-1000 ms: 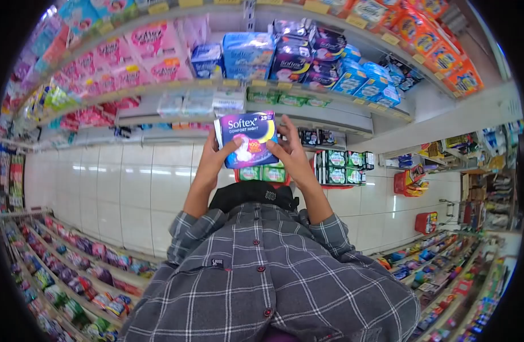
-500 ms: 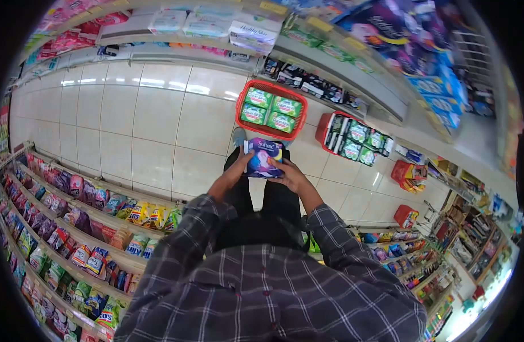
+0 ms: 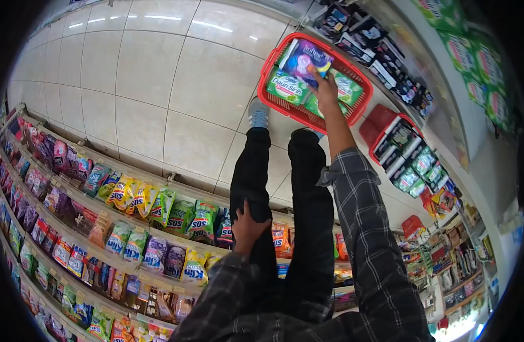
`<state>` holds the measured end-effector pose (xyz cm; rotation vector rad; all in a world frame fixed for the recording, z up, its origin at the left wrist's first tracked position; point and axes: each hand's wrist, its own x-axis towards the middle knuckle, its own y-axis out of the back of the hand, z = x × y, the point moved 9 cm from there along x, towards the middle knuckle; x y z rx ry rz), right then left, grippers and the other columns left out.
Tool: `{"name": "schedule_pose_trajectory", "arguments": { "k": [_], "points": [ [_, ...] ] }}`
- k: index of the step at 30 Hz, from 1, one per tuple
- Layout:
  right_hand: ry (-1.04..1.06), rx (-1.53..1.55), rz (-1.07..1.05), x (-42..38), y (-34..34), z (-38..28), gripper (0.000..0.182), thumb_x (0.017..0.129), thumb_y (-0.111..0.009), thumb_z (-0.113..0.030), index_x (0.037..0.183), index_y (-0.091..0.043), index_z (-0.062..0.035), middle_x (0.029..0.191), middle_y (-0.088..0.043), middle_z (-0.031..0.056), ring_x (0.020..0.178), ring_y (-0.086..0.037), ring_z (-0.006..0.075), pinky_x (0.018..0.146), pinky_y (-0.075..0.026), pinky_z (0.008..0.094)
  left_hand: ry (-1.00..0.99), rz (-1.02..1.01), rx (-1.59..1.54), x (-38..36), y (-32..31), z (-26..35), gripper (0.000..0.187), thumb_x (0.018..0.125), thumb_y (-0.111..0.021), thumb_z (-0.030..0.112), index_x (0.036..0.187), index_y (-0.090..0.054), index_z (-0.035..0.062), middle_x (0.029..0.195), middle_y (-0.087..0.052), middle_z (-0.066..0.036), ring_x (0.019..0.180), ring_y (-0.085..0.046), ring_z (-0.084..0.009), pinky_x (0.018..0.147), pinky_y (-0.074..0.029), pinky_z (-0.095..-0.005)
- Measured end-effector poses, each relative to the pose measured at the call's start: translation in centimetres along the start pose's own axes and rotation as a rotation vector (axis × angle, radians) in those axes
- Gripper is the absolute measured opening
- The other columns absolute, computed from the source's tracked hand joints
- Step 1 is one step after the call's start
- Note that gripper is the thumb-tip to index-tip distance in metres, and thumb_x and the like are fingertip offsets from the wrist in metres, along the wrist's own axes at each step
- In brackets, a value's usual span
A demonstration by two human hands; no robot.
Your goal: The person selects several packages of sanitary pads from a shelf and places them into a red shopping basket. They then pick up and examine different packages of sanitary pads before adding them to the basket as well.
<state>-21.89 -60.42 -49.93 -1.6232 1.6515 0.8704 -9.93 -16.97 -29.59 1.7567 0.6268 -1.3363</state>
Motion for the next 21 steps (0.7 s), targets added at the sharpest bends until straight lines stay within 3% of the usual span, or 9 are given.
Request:
{"name": "schedule_pose_trajectory", "arguments": {
  "k": [3,7,14,15,16,17,19,20,21],
  "points": [
    [0.050,-0.310,-0.060,2.7,-2.2,0.4,0.068,0.089,-0.075,-0.032,0.143,-0.040,-0.0109,0.134,-0.055,0.0084,0.122,-0.055,0.0222,0.098,-0.051,0.0415,0.035,-0.019,-0.078,0.0,-1.3,0.3,0.115,0.061,-0.082,0.057,0.155,-0.027,0.0195,0.143,-0.044,-0.029,0.111,-0.060,-0.0495,0.090,-0.053,-0.0517],
    [0.062,-0.109,-0.107,3.7,-2.1,2.5,0.078,0.085,-0.080,-0.035,0.144,-0.037,-0.0070,0.134,-0.054,0.0118,0.123,-0.054,0.0235,0.097,-0.052,0.0397,0.039,0.000,-0.091,-0.3,-1.5,1.4,0.114,0.061,-0.082,0.057,0.154,-0.027,0.0186,0.139,-0.046,-0.027,0.110,-0.060,-0.0497,0.089,-0.053,-0.0525],
    [0.123,-0.310,-0.066,1.7,1.4,3.9,0.075,0.092,-0.064,-0.051,0.145,-0.041,-0.0041,0.134,-0.053,0.0082,0.122,-0.052,0.0248,0.098,-0.044,0.0451,0.052,-0.026,-0.091,-0.5,-0.5,1.6,0.115,0.061,-0.082,0.058,0.154,-0.027,0.0173,0.140,-0.046,-0.027,0.111,-0.061,-0.0483,0.090,-0.053,-0.0508],
    [0.099,-0.350,-0.020,-1.6,2.1,3.5,0.059,0.094,-0.062,-0.048,0.134,-0.054,-0.0050,0.124,-0.058,0.0099,0.116,-0.054,0.0222,0.097,-0.045,0.0416,0.046,-0.028,-0.086,-0.3,-0.2,1.6,0.115,0.061,-0.082,0.058,0.154,-0.027,0.0173,0.140,-0.046,-0.027,0.110,-0.061,-0.0481,0.090,-0.053,-0.0506],
    [0.188,-0.641,0.003,-0.5,5.4,7.3,0.036,0.097,-0.059,-0.040,0.109,-0.064,-0.0072,0.106,-0.060,0.0105,0.106,-0.057,0.0204,0.091,-0.048,0.0366,0.039,-0.029,-0.084,-0.5,0.3,1.6,0.115,0.062,-0.081,0.059,0.154,-0.027,0.0172,0.139,-0.046,-0.027,0.110,-0.061,-0.0478,0.091,-0.053,-0.0505],
    [0.005,-1.005,-0.193,-3.9,6.1,8.7,0.031,0.098,-0.055,-0.035,0.096,-0.065,-0.0058,0.089,-0.063,0.0106,0.090,-0.060,0.0221,0.080,-0.049,0.0375,0.030,-0.022,-0.085,-0.7,0.9,1.5,0.115,0.062,-0.081,0.059,0.155,-0.026,0.0172,0.139,-0.046,-0.027,0.110,-0.061,-0.0475,0.091,-0.053,-0.0503],
    [0.417,-0.898,-0.249,-11.5,9.1,12.4,0.033,0.096,-0.052,-0.033,0.093,-0.064,-0.0027,0.070,-0.062,0.0120,0.065,-0.059,0.0301,0.068,-0.047,0.0475,-0.014,-0.017,-0.071,-0.7,1.7,1.7,0.115,0.064,-0.079,0.061,0.156,-0.024,0.0172,0.141,-0.044,-0.030,0.112,-0.061,-0.0468,0.093,-0.052,-0.0503],
    [0.204,-1.440,-0.443,-14.3,10.6,16.0,0.032,0.095,-0.052,-0.031,0.092,-0.066,-0.0023,0.080,-0.066,0.0173,0.073,-0.062,0.0345,0.072,-0.049,0.0482,-0.037,-0.010,-0.073,-0.9,2.3,1.8,0.115,0.065,-0.078,0.062,0.156,-0.023,0.0172,0.142,-0.043,-0.030,0.114,-0.060,-0.0471,0.094,-0.051,-0.0508],
    [0.298,-1.538,-0.511,-19.6,13.1,18.4,0.034,0.094,-0.053,-0.032,0.090,-0.068,-0.0021,0.092,-0.068,0.0225,0.083,-0.065,0.0381,0.077,-0.050,0.0511,-0.072,0.002,-0.072,-0.9,3.2,2.4,0.115,0.066,-0.077,0.062,0.156,-0.022,0.0172,0.144,-0.042,-0.031,0.115,-0.059,-0.0475,0.096,-0.050,-0.0512]
  ]
}}
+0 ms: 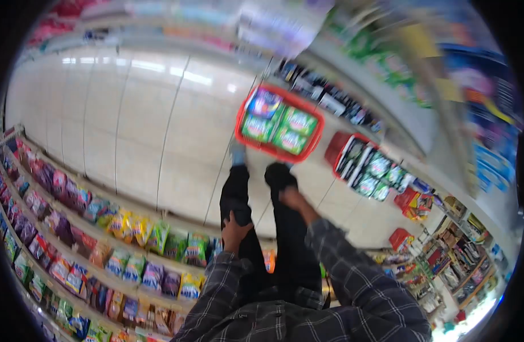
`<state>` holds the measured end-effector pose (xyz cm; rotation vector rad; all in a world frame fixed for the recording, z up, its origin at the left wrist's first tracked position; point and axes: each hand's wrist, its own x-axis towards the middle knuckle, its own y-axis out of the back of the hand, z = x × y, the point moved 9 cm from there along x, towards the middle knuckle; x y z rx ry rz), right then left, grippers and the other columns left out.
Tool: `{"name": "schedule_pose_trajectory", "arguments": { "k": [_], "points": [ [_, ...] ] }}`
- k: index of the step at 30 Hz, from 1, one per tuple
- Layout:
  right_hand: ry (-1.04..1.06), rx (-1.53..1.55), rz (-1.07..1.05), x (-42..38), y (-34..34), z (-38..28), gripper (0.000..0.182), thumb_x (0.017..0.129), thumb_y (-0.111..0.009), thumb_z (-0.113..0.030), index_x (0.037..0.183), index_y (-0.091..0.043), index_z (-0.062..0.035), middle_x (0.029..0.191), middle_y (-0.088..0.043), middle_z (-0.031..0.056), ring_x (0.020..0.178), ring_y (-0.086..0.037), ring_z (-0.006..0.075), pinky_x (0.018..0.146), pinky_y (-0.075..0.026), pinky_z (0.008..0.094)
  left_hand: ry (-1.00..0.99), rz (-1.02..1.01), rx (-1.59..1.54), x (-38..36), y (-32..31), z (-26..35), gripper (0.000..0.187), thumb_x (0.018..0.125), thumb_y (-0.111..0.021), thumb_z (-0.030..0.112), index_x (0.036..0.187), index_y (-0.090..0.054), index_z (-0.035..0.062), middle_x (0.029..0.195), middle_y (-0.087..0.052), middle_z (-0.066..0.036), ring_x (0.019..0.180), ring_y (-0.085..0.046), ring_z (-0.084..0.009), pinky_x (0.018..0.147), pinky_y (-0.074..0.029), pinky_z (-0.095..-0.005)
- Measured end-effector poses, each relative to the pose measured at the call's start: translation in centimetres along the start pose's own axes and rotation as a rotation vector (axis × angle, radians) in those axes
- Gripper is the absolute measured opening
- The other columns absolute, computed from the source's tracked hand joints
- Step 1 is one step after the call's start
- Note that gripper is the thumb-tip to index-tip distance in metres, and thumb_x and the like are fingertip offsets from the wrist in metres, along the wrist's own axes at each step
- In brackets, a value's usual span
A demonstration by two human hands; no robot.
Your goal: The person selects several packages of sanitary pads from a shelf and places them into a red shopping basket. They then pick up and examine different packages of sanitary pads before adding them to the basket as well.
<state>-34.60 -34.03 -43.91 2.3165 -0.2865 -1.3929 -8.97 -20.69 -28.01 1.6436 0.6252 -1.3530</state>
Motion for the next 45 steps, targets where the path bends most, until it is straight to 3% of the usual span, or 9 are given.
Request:
{"name": "schedule_pose_trajectory", "arguments": {
  "k": [4,8,10,13,20,22,24,34,45],
  "points": [
    [-0.248,0.073,-0.005,-18.1,3.9,-4.0,0.075,0.094,-0.048,-0.062,0.150,-0.041,-0.0131,0.159,-0.028,0.0202,0.149,-0.019,0.0387,0.119,-0.021,0.0537,-0.233,-0.072,-0.201,3.1,1.4,1.3,0.110,0.076,-0.069,0.066,0.158,-0.016,0.0168,0.151,-0.029,-0.036,0.137,-0.037,-0.0509,0.109,-0.039,-0.0527],
    [-0.195,0.448,-0.059,-20.6,14.3,-3.9,0.064,0.095,-0.051,-0.057,0.135,-0.058,-0.0083,0.144,-0.050,0.0196,0.137,-0.044,0.0347,0.114,-0.033,0.0441,-0.518,-0.382,-0.162,6.9,4.5,3.4,0.076,0.097,-0.048,0.056,0.156,-0.026,0.0150,0.154,-0.039,-0.017,0.141,-0.036,-0.0388,0.109,-0.038,-0.0495],
    [-0.177,0.434,0.025,-20.6,22.9,-2.4,0.049,0.097,-0.054,-0.045,0.123,-0.065,-0.0047,0.133,-0.060,0.0168,0.123,-0.057,0.0315,0.105,-0.042,0.0398,-0.111,-0.541,-0.212,0.7,9.3,2.4,0.062,0.100,-0.044,0.050,0.153,-0.037,0.0185,0.153,-0.042,-0.010,0.136,-0.042,-0.0338,0.105,-0.040,-0.0496],
    [0.075,0.306,1.101,-32.2,46.4,-8.2,0.031,0.097,-0.056,-0.027,0.115,-0.065,-0.0029,0.106,-0.070,0.0170,0.099,-0.067,0.0319,0.088,-0.051,0.0416,-0.437,-0.505,-0.117,-1.6,14.6,4.2,0.056,0.101,-0.044,0.043,0.149,-0.042,0.0149,0.150,-0.046,-0.012,0.132,-0.049,-0.0304,0.104,-0.041,-0.0496],
    [0.571,0.369,1.931,-61.4,70.8,-20.7,0.024,0.095,-0.066,-0.020,0.107,-0.069,0.0015,0.094,-0.072,0.0107,0.089,-0.066,0.0145,0.081,-0.051,0.0297,-0.643,-0.035,0.104,-4.1,23.6,3.1,0.051,0.098,-0.054,0.010,0.145,-0.039,-0.0039,0.147,-0.046,-0.019,0.131,-0.053,-0.0287,0.097,-0.054,-0.0429],
    [0.624,0.379,1.997,-65.3,73.1,-21.0,0.023,0.095,-0.066,-0.019,0.102,-0.070,0.0026,0.090,-0.072,0.0086,0.087,-0.066,0.0129,0.077,-0.051,0.0296,-1.001,0.158,-0.027,-3.9,23.9,1.1,0.053,0.100,-0.050,0.029,0.146,-0.041,0.0044,0.140,-0.053,-0.017,0.119,-0.060,-0.0340,0.081,-0.058,-0.0460],
    [0.903,0.585,1.870,-65.4,75.0,-20.1,0.023,0.095,-0.067,-0.020,0.098,-0.070,0.0024,0.085,-0.070,0.0081,0.083,-0.064,0.0106,0.074,-0.049,0.0280,-0.343,0.037,-0.751,-5.2,21.4,-0.6,0.055,0.100,-0.047,0.034,0.148,-0.039,0.0078,0.139,-0.054,-0.019,0.116,-0.061,-0.0354,0.078,-0.057,-0.0478],
    [0.053,-0.401,1.522,-39.0,69.1,-12.2,0.043,0.085,-0.069,-0.028,0.125,-0.061,-0.0118,0.131,-0.059,0.0100,0.129,-0.046,0.0268,0.110,-0.028,0.0511,-0.329,-0.037,-0.910,-3.5,1.0,1.3,0.053,0.098,-0.047,0.041,0.143,-0.046,0.0114,0.130,-0.059,-0.014,0.107,-0.063,-0.0301,0.079,-0.051,-0.0497],
    [0.292,-0.410,1.645,-40.9,70.6,-11.3,0.014,0.078,-0.071,-0.015,0.092,-0.069,-0.0154,0.106,-0.063,-0.0044,0.111,-0.053,0.0186,0.100,-0.030,0.0502,-0.233,0.008,-0.965,-9.1,0.6,1.5,0.048,0.096,-0.052,0.039,0.130,-0.055,0.0056,0.111,-0.065,-0.013,0.093,-0.065,-0.0278,0.074,-0.052,-0.0443]
  ]
}}
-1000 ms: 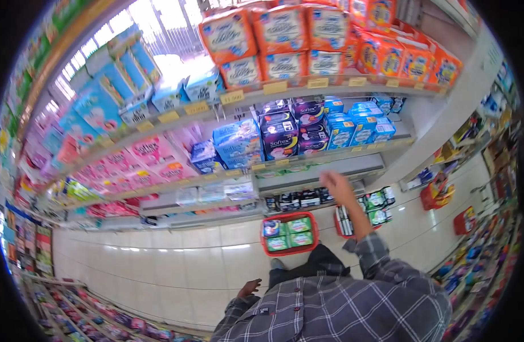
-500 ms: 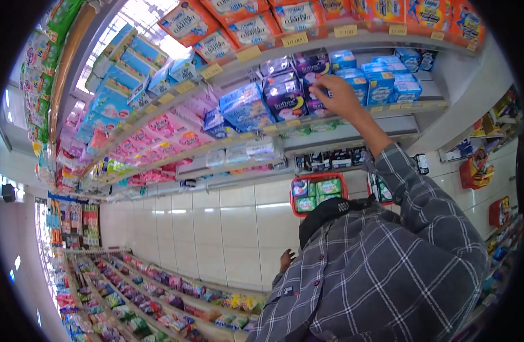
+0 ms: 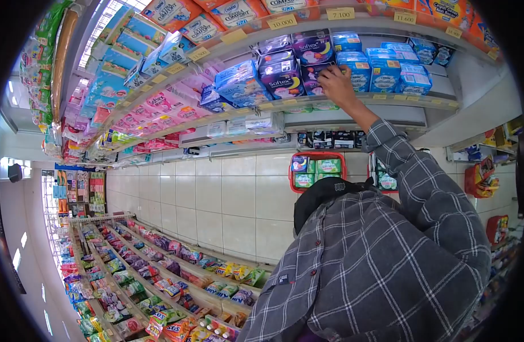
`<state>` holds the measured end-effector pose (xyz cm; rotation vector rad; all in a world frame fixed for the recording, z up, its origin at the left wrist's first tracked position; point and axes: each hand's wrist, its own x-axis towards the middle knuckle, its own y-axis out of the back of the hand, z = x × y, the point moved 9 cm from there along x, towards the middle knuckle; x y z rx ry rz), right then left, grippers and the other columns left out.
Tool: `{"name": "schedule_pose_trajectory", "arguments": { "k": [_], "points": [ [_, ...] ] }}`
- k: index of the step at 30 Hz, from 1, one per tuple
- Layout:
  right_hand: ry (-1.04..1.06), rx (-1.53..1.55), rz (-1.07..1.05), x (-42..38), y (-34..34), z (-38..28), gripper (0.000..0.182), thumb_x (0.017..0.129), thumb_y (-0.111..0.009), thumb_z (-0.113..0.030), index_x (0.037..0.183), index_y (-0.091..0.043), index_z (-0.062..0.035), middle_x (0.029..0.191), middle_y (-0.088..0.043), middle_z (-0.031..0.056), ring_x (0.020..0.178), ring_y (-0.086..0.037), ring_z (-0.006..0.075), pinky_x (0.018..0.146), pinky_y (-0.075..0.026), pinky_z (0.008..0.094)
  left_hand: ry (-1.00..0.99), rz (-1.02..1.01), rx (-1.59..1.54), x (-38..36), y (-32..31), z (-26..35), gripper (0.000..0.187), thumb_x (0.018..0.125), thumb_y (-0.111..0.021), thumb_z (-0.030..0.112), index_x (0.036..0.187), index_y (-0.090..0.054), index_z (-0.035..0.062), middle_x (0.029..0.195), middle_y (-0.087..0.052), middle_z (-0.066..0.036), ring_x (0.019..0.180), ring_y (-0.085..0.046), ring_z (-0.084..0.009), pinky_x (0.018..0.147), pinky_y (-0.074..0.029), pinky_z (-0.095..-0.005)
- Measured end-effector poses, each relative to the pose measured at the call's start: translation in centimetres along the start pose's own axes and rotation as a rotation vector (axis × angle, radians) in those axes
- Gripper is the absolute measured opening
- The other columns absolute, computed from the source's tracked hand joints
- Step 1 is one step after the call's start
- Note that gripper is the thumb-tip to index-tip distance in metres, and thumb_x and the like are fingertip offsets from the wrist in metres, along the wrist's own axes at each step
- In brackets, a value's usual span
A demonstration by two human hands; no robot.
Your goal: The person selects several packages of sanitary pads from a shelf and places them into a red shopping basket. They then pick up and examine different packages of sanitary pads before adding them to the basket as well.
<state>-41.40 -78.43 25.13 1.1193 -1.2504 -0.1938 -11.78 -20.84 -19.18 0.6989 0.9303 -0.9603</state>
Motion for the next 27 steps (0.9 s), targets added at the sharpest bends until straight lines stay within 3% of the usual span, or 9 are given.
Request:
{"name": "schedule_pose_trajectory", "arguments": {
  "k": [8,9,11,12,14,18,21,24,27],
  "points": [
    [0.050,0.162,0.131,-1.2,1.6,-0.5,0.013,0.078,-0.068,-0.012,0.091,-0.068,-0.0150,0.104,-0.064,-0.0037,0.105,-0.055,0.0179,0.102,-0.030,0.0509,-0.060,0.143,0.021,-1.7,1.1,7.4,0.046,0.094,-0.057,0.038,0.121,-0.061,0.0014,0.097,-0.069,-0.013,0.083,-0.067,-0.0261,0.071,-0.052,-0.0404],
    [0.037,0.174,0.123,-1.3,1.4,-0.5,0.012,0.079,-0.068,-0.012,0.091,-0.068,-0.0147,0.104,-0.064,-0.0036,0.106,-0.055,0.0180,0.103,-0.029,0.0513,-0.147,0.177,0.080,-1.6,1.2,10.7,0.045,0.094,-0.057,0.038,0.120,-0.062,0.0008,0.095,-0.070,-0.013,0.082,-0.067,-0.0259,0.071,-0.052,-0.0399],
    [0.024,0.154,0.093,-1.5,0.7,-0.3,0.011,0.079,-0.067,-0.012,0.089,-0.067,-0.0145,0.104,-0.063,-0.0034,0.105,-0.055,0.0183,0.105,-0.028,0.0529,-0.594,0.219,0.474,-4.0,-1.8,23.4,0.039,0.096,-0.057,0.034,0.105,-0.069,-0.0018,0.094,-0.070,-0.016,0.089,-0.067,-0.0247,0.077,-0.053,-0.0385],
    [0.018,0.147,0.079,-1.5,0.3,-0.3,0.010,0.079,-0.067,-0.012,0.089,-0.067,-0.0143,0.105,-0.063,-0.0033,0.105,-0.055,0.0185,0.106,-0.028,0.0537,-0.922,0.256,0.557,-4.4,-3.7,29.1,0.039,0.098,-0.057,0.035,0.112,-0.067,-0.0003,0.095,-0.069,-0.013,0.086,-0.065,-0.0202,0.078,-0.051,-0.0321],
    [-0.010,0.134,0.053,-1.7,-0.4,-0.1,0.012,0.080,-0.067,-0.013,0.091,-0.068,-0.0143,0.105,-0.064,-0.0029,0.107,-0.055,0.0186,0.108,-0.026,0.0553,-1.116,0.166,0.558,-15.2,-12.2,42.2,0.043,0.098,-0.061,0.032,0.123,-0.063,-0.0026,0.113,-0.069,-0.019,0.110,-0.064,-0.0251,0.095,-0.048,-0.0353],
    [-0.111,0.081,-0.012,-0.5,0.1,0.0,0.021,0.081,-0.067,-0.017,0.102,-0.071,-0.0147,0.108,-0.067,-0.0021,0.112,-0.055,0.0191,0.111,-0.023,0.0571,-1.488,-0.078,0.600,-25.6,-23.7,56.5,0.036,0.101,-0.054,0.019,0.133,-0.059,0.0053,0.127,-0.064,-0.014,0.113,-0.062,-0.0242,0.096,-0.048,-0.0334],
    [-0.209,0.094,-0.042,1.5,2.4,1.0,0.026,0.083,-0.066,-0.019,0.108,-0.072,-0.0152,0.107,-0.068,-0.0010,0.116,-0.055,0.0202,0.111,-0.023,0.0593,-1.496,-0.215,0.694,-25.4,-29.9,59.0,0.041,0.097,-0.056,0.018,0.136,-0.055,0.0062,0.133,-0.058,-0.020,0.116,-0.061,-0.0351,0.100,-0.045,-0.0398],
    [-0.214,0.083,0.114,3.7,4.3,2.3,0.037,0.086,-0.066,-0.022,0.123,-0.066,-0.0172,0.124,-0.063,0.0060,0.119,-0.054,0.0240,0.110,-0.029,0.0512,-1.742,-0.070,1.075,-23.4,-34.7,57.2,0.060,0.090,-0.061,0.020,0.147,-0.043,0.0088,0.150,-0.042,-0.020,0.119,-0.058,-0.0409,0.099,-0.048,-0.0440],
    [-0.195,0.083,0.107,6.7,3.7,4.6,0.047,0.087,-0.066,-0.025,0.133,-0.061,-0.0204,0.130,-0.058,0.0117,0.123,-0.053,0.0295,0.104,-0.040,0.0447,-1.553,0.011,1.137,-22.2,-37.4,56.4,0.079,0.085,-0.065,0.026,0.154,-0.029,0.0121,0.161,-0.024,-0.017,0.120,-0.056,-0.0452,0.095,-0.051,-0.0481]
  ]
}}
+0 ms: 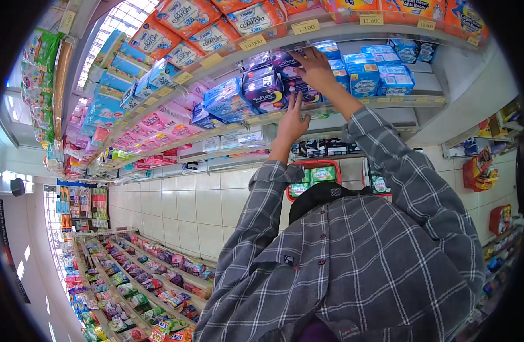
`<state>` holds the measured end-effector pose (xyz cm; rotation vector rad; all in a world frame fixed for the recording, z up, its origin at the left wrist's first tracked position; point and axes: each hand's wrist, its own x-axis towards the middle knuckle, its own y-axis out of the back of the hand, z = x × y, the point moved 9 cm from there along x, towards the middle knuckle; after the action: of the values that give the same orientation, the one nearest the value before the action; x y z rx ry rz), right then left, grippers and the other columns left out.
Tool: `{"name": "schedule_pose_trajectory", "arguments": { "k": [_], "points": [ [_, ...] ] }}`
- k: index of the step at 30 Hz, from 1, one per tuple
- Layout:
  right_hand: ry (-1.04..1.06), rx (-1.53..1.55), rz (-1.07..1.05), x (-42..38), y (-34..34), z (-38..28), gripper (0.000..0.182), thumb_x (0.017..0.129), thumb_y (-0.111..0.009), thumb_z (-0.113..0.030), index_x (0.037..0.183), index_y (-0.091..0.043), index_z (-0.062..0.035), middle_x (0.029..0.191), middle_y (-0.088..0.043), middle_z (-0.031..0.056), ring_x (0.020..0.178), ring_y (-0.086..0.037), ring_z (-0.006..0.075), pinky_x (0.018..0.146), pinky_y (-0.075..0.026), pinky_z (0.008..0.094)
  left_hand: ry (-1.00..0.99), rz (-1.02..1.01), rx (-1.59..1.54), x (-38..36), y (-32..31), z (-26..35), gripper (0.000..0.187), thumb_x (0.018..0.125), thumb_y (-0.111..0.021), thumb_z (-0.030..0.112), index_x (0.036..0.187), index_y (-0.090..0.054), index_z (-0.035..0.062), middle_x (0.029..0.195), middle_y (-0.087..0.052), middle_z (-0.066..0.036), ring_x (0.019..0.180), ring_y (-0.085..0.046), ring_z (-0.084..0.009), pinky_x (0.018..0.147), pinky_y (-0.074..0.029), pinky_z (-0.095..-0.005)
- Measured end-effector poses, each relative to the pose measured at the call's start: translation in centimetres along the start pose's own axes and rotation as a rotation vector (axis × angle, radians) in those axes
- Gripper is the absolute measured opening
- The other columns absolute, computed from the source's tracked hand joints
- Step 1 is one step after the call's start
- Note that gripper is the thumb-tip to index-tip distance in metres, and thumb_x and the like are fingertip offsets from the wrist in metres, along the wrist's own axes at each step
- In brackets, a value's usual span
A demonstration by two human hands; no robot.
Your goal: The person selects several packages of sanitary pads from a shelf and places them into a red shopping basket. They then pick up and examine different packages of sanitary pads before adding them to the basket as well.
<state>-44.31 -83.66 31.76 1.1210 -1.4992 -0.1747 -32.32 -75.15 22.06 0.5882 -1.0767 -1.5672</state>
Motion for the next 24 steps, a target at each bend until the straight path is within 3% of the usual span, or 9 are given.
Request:
{"name": "schedule_pose_trajectory", "arguments": {
  "k": [1,3,7,11,14,15,21,22,24],
  "points": [
    [-0.012,0.046,-0.067,0.8,-1.3,0.9,0.045,0.087,-0.066,-0.025,0.132,-0.062,-0.0206,0.130,-0.059,0.0114,0.123,-0.053,0.0299,0.102,-0.043,0.0444,0.071,-0.073,0.003,0.3,-0.6,0.2,0.084,0.085,-0.066,0.029,0.155,-0.023,0.0101,0.160,-0.023,-0.020,0.133,-0.044,-0.0448,0.106,-0.043,-0.0470],
    [-0.068,0.154,-0.183,1.6,-2.4,2.0,0.035,0.089,-0.065,-0.022,0.124,-0.067,-0.0193,0.123,-0.064,0.0102,0.118,-0.057,0.0312,0.095,-0.050,0.0430,0.181,-0.141,-0.005,0.3,-0.7,0.9,0.085,0.085,-0.066,0.029,0.155,-0.024,0.0095,0.161,-0.021,-0.020,0.134,-0.043,-0.0443,0.106,-0.043,-0.0467],
    [-0.013,0.258,-0.012,1.8,-0.9,2.3,0.024,0.088,-0.064,-0.018,0.111,-0.071,-0.0160,0.114,-0.067,0.0058,0.111,-0.061,0.0282,0.091,-0.052,0.0408,0.222,-0.135,-0.024,0.9,-1.0,0.6,0.085,0.085,-0.066,0.029,0.156,-0.023,0.0088,0.162,-0.019,-0.019,0.135,-0.042,-0.0430,0.102,-0.046,-0.0469],
    [-0.039,0.366,0.228,0.0,5.7,1.5,0.021,0.085,-0.068,-0.012,0.105,-0.074,-0.0145,0.111,-0.068,0.0061,0.104,-0.064,0.0274,0.084,-0.055,0.0371,-0.063,0.067,-0.264,0.2,-0.9,-0.6,0.087,0.085,-0.072,0.025,0.156,-0.024,0.0093,0.162,-0.021,-0.020,0.136,-0.045,-0.0399,0.100,-0.048,-0.0441],
    [-0.046,0.495,0.341,-2.9,10.4,0.2,0.021,0.081,-0.071,-0.008,0.101,-0.076,-0.0131,0.110,-0.068,0.0058,0.102,-0.064,0.0270,0.080,-0.055,0.0346,0.283,0.047,-0.755,-4.8,2.3,-0.3,0.095,0.082,-0.075,0.029,0.157,-0.021,0.0109,0.158,-0.028,-0.020,0.139,-0.040,-0.0415,0.108,-0.041,-0.0468],
    [-0.059,0.536,0.353,-4.5,11.4,-0.3,0.022,0.080,-0.072,-0.007,0.100,-0.076,-0.0126,0.109,-0.069,0.0055,0.102,-0.064,0.0267,0.080,-0.055,0.0338,0.286,0.062,-0.769,-7.1,3.0,-0.6,0.099,0.081,-0.077,0.030,0.158,-0.017,0.0117,0.158,-0.028,-0.021,0.140,-0.038,-0.0401,0.109,-0.040,-0.0469],
    [-0.142,0.627,-0.109,-13.0,10.5,-7.9,0.018,0.082,-0.073,-0.009,0.099,-0.076,-0.0093,0.110,-0.068,0.0072,0.103,-0.062,0.0232,0.081,-0.052,0.0348,0.247,0.114,-0.936,-15.0,5.4,0.9,0.125,0.074,-0.085,0.024,0.159,0.006,0.0126,0.156,-0.025,-0.024,0.142,-0.035,-0.0337,0.111,-0.037,-0.0454],
    [-0.169,0.665,-0.178,-14.1,9.6,-9.1,0.020,0.082,-0.073,-0.010,0.101,-0.076,-0.0091,0.111,-0.068,0.0076,0.103,-0.062,0.0227,0.082,-0.051,0.0348,0.267,0.056,-1.089,-15.6,4.3,1.3,0.118,0.077,-0.083,0.021,0.159,0.001,0.0107,0.150,-0.034,-0.021,0.134,-0.045,-0.0317,0.109,-0.040,-0.0416],
    [-0.295,0.790,-0.258,-14.8,8.2,-10.0,0.025,0.083,-0.075,-0.014,0.107,-0.074,-0.0092,0.114,-0.067,0.0077,0.103,-0.062,0.0213,0.083,-0.050,0.0348,0.533,0.109,-1.169,-16.8,3.8,0.2,0.093,0.082,-0.079,0.015,0.154,-0.021,0.0069,0.136,-0.049,-0.017,0.121,-0.055,-0.0269,0.103,-0.046,-0.0366]
  ]
}}
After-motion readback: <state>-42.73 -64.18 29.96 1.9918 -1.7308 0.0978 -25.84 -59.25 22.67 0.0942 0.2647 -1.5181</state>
